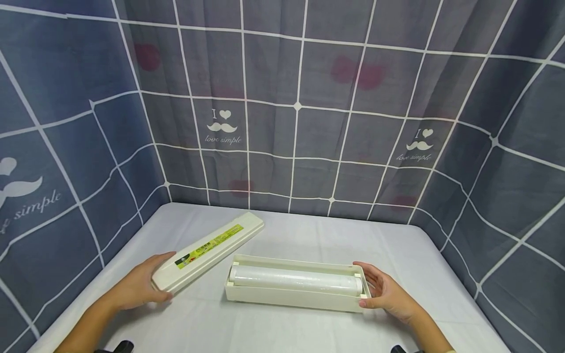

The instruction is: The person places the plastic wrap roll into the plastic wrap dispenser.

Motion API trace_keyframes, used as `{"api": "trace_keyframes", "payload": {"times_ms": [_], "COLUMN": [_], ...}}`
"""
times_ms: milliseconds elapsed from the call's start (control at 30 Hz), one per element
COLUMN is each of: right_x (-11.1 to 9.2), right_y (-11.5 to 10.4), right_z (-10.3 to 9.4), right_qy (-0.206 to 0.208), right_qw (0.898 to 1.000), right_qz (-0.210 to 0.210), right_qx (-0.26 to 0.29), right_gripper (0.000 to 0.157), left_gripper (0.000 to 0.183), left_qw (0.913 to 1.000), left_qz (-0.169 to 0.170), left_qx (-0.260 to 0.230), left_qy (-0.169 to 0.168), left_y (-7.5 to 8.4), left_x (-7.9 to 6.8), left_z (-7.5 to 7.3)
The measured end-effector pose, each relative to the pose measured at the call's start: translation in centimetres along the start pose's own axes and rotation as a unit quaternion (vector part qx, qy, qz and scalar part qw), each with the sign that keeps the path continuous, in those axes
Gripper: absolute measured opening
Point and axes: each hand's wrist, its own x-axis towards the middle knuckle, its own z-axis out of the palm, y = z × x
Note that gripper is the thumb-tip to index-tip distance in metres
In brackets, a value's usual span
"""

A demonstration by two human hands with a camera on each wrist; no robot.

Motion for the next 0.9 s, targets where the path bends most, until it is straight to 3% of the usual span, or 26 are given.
{"api": "trace_keyframes", "payload": {"times_ms": [333,667,900], "right_x": [-0.1,0.0,0.1], "right_y": [-0.2,-0.5,-0.5], "right_z": [-0.1,-0.2,-0.2], "right_qy": [0.000,-0.012,-0.014], "right_qw": [1.000,1.000,1.000], "right_qz": [0.002,-0.017,-0.015], "right_qx": [-0.001,0.021,0.021], "right_gripper": [0.101,0.098,0.099], "left_gripper": [0.100,0.098,0.102], "left_qw": [0.9997,0.9980,0.9970], "left_qz": [-0.011,-0.022,-0.041], "left_qx": [-0.014,-0.010,-0.009], "left_qy": [0.015,0.058,0.064], "left_y": [0.4,0.6,1.2], "left_x": [-0.2,-0.7,-0.5], "left_z": [0.3,0.8,0.9]}}
